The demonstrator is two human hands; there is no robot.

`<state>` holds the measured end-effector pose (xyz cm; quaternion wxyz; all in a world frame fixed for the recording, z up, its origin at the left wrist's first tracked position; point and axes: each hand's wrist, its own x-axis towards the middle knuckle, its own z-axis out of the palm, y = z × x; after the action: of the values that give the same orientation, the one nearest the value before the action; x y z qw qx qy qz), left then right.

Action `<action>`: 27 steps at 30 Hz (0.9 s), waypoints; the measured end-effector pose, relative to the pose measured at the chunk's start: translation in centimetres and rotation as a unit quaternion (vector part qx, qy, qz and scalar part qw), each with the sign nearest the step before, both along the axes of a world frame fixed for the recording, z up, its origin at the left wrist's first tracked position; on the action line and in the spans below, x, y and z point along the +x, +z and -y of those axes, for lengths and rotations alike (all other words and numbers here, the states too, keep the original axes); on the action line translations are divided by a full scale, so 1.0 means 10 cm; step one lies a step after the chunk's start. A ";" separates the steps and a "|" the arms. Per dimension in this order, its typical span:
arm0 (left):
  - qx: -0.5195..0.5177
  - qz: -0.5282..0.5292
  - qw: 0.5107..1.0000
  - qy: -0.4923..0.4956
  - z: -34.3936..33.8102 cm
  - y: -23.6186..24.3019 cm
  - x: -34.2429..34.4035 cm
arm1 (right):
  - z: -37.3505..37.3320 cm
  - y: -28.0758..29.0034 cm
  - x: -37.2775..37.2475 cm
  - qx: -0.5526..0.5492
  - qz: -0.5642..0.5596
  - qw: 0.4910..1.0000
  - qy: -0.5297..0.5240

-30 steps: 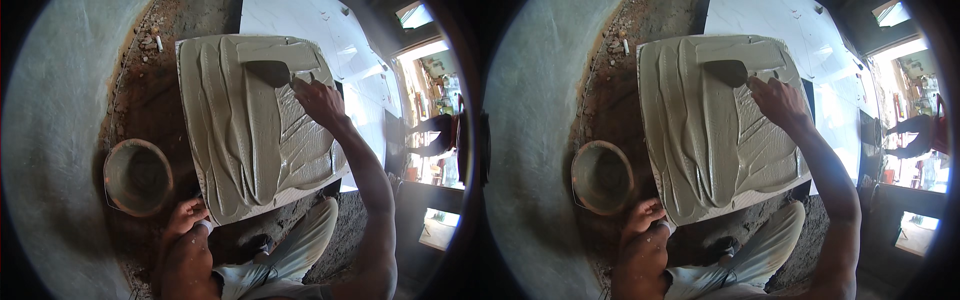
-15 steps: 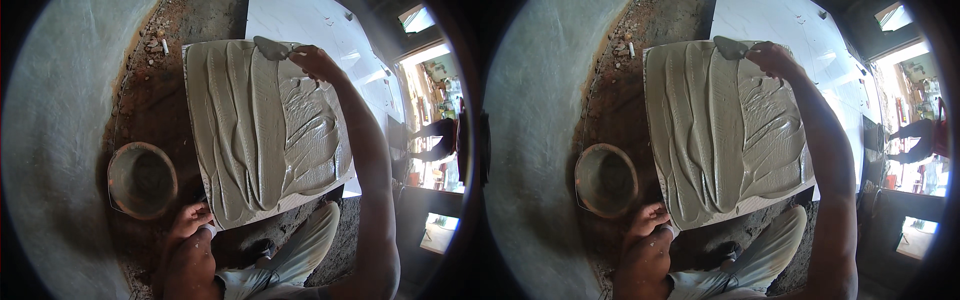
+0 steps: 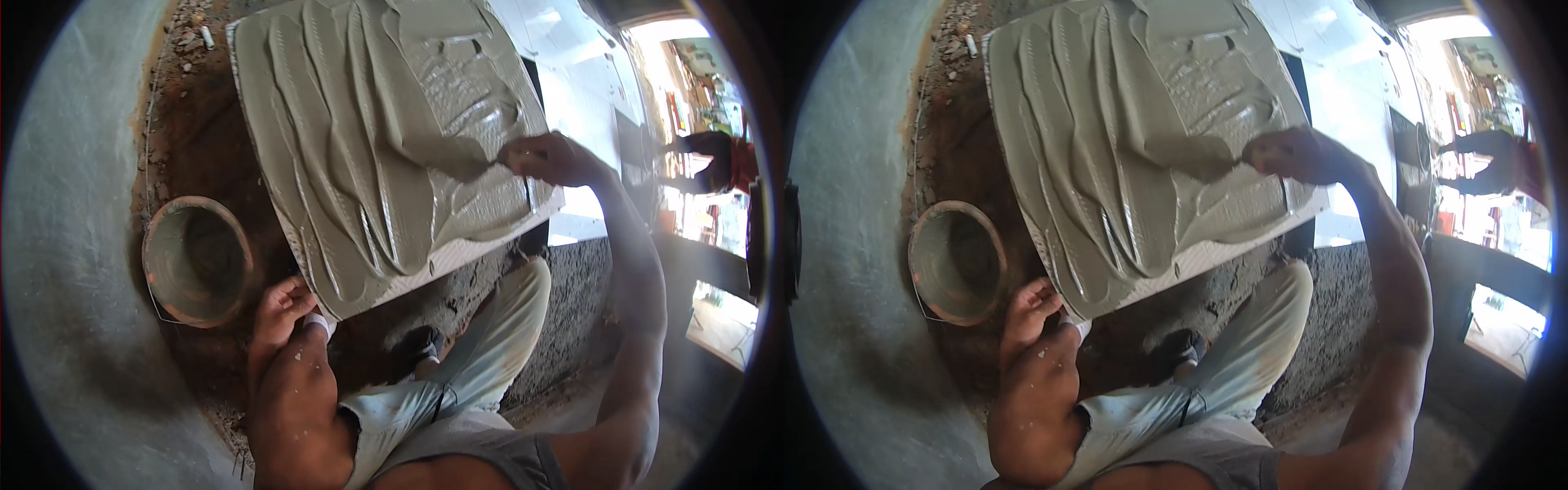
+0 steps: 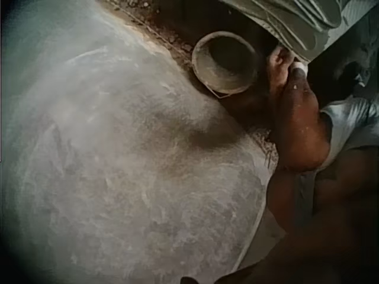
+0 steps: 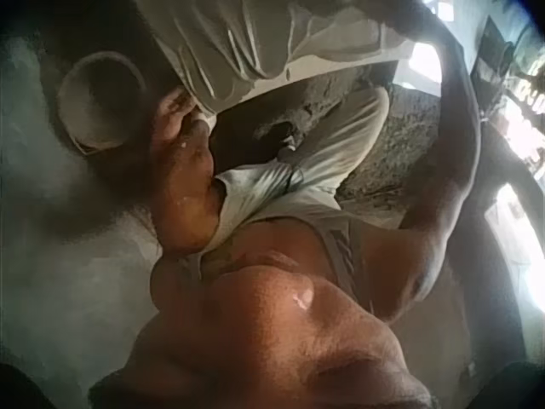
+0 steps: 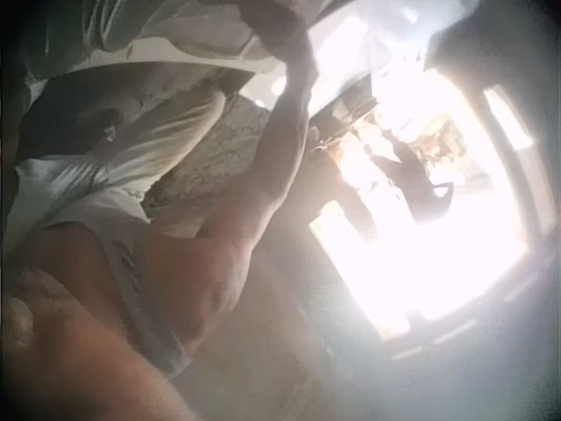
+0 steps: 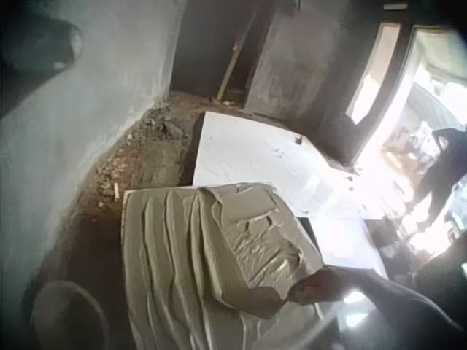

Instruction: The person applies adhesive to the back of a tile using a trowel, scooping material from a bucket and spreading it across the tile surface.

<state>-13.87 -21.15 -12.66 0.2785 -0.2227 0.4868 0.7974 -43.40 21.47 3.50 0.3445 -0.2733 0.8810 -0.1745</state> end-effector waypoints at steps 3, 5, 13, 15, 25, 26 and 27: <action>0.019 -0.020 1.000 0.009 -0.07 -0.03 -0.01 | -0.22 0.27 0.63 0.049 0.057 0.995 -0.060; 0.024 -0.011 1.000 0.010 -0.06 -0.04 0.02 | -0.26 0.46 0.94 0.106 0.090 0.986 -0.093; 0.029 0.000 0.999 0.026 -0.08 -0.11 0.08 | -0.32 0.44 1.91 0.098 -0.218 0.971 -0.022; 0.014 0.002 1.000 0.022 -0.02 0.10 0.05 | -0.10 0.39 2.06 0.088 -0.256 0.963 -0.022; 0.043 -0.005 0.999 0.004 -0.04 -0.04 0.02 | 0.28 -0.15 1.55 0.085 -0.354 0.925 -0.112; 0.039 -0.014 0.999 0.011 -0.01 -0.01 0.02 | 0.33 -0.18 1.37 0.078 -0.362 0.923 -0.108; 0.040 -0.014 0.999 0.012 0.02 0.02 0.04 | 0.40 -0.20 1.18 0.081 -0.352 0.925 -0.121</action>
<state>-13.47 -21.35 -12.47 0.2710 -0.2057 0.4560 0.8224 -31.61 17.52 1.53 0.0093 -0.1797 0.9830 -0.0356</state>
